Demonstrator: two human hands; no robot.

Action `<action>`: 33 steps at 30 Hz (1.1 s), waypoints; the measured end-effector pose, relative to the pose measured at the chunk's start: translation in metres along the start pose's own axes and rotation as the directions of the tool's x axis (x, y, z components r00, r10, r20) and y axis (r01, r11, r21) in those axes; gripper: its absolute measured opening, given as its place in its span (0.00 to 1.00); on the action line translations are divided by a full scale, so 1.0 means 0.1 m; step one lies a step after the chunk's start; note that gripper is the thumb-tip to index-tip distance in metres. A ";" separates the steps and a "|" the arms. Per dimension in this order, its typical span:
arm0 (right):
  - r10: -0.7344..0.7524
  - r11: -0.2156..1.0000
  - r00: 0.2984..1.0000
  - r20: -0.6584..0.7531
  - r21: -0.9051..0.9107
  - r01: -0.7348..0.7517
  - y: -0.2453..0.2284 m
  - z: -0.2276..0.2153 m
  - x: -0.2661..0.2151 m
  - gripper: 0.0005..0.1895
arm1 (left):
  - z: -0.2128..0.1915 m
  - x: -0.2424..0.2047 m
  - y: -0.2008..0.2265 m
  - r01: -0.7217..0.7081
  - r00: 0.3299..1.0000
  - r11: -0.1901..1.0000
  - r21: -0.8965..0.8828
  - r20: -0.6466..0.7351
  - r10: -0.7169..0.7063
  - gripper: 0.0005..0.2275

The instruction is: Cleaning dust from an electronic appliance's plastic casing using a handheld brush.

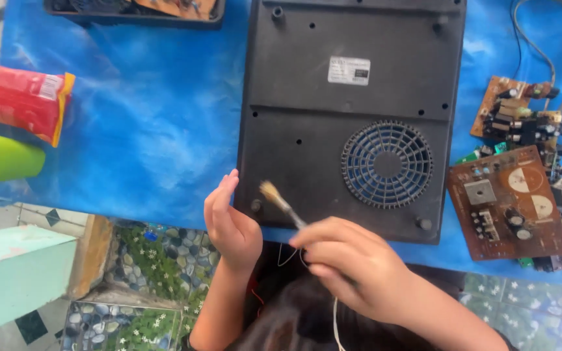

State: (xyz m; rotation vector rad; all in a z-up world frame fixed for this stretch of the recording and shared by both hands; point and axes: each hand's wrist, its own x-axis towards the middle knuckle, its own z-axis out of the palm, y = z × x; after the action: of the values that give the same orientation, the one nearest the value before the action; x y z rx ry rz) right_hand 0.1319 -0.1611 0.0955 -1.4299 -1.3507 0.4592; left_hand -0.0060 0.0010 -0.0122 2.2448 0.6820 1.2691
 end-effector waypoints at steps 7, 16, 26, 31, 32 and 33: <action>0.127 0.986 0.919 -0.372 -0.053 -0.157 0.12 -0.28 -0.60 0.17 | -0.01 0.06 0.05 -0.054 0.988 0.998 -0.023 0.142 0.057 0.13; 0.227 0.939 0.820 -0.525 -0.105 -0.327 0.08 -0.52 -0.89 0.19 | 0.02 0.03 0.01 -0.077 0.986 0.996 -0.052 0.143 0.083 0.13; 0.465 0.787 0.780 -0.420 -0.208 -0.581 -0.09 -0.84 -1.21 0.22 | 0.04 0.05 0.06 -0.052 0.986 0.995 0.091 0.161 0.037 0.12; 0.087 0.910 0.798 -0.596 -0.279 -0.307 0.15 -0.89 -1.06 0.24 | -0.04 0.14 0.09 0.057 0.976 0.998 -0.001 0.211 -0.056 0.13; 0.074 0.911 0.800 -0.595 -0.286 -0.297 0.13 -0.86 -1.08 0.24 | -0.09 0.21 0.11 0.052 0.978 0.999 -0.005 0.201 -0.050 0.13; 0.282 0.865 0.801 -0.529 -0.222 -0.451 0.11 -0.84 -1.10 0.23 | -0.14 0.28 0.13 0.268 0.921 0.963 -0.042 0.306 -0.242 0.20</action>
State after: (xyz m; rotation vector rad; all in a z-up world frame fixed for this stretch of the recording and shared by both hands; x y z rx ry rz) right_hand 0.1757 -0.2908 0.0754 -1.9597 -0.7561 0.0949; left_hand -0.0038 0.0107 0.0202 2.1338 0.7603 0.7968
